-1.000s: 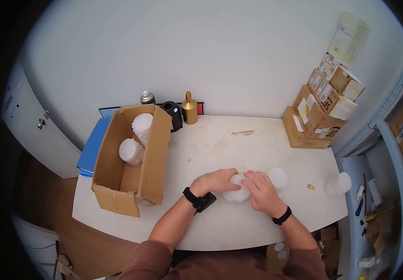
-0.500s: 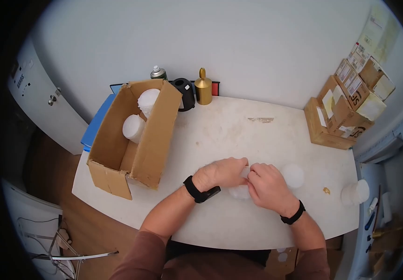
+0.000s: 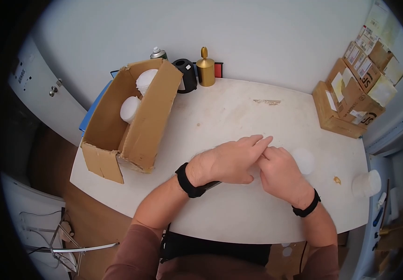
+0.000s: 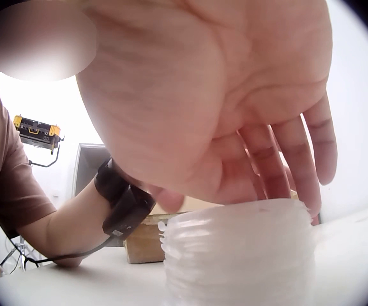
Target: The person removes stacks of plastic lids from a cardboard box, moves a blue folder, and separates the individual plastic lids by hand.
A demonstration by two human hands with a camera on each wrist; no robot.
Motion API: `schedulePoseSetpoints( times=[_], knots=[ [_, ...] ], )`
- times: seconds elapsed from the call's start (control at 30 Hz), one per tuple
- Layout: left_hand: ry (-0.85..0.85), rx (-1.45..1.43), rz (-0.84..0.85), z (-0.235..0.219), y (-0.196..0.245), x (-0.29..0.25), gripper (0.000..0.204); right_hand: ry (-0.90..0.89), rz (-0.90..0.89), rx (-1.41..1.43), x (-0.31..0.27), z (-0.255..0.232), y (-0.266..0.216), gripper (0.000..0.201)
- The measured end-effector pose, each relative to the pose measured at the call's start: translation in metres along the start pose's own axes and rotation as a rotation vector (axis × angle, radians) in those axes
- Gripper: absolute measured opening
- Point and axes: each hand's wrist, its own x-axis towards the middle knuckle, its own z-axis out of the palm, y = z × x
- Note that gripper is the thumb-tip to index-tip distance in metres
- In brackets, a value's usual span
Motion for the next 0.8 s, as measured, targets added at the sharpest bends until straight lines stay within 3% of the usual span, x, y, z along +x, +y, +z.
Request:
schedulePoseSetpoints(
  times=[0.1, 0.33, 0.5, 0.6, 0.73, 0.8],
  knots=[
    [-0.106, 0.037, -0.114, 0.002, 0.016, 0.004, 0.115, -0.02, -0.001, 0.039, -0.002, -0.005, 0.004, 0.021],
    [-0.09, 0.011, -0.14, -0.004, 0.019, 0.004, 0.113, 0.017, -0.022, 0.032, 0.001, -0.016, 0.003, 0.022],
    [-0.151, 0.132, -0.189, 0.005, 0.007, 0.007, 0.102, 0.144, 0.163, -0.043, 0.0, -0.015, 0.006, 0.022],
    [-0.233, 0.076, -0.241, 0.004, 0.007, 0.004, 0.1, 0.123, 0.186, -0.074, -0.004, -0.017, 0.006, 0.023],
    [-0.225, 0.067, -0.247, 0.012, 0.003, 0.01, 0.101, 0.1, 0.2, -0.11, -0.004, -0.016, 0.011, 0.023],
    [-0.144, 0.055, -0.197, 0.018, 0.007, 0.011, 0.104, 0.089, 0.232, -0.162, -0.006, -0.014, 0.011, 0.023]
  ],
)
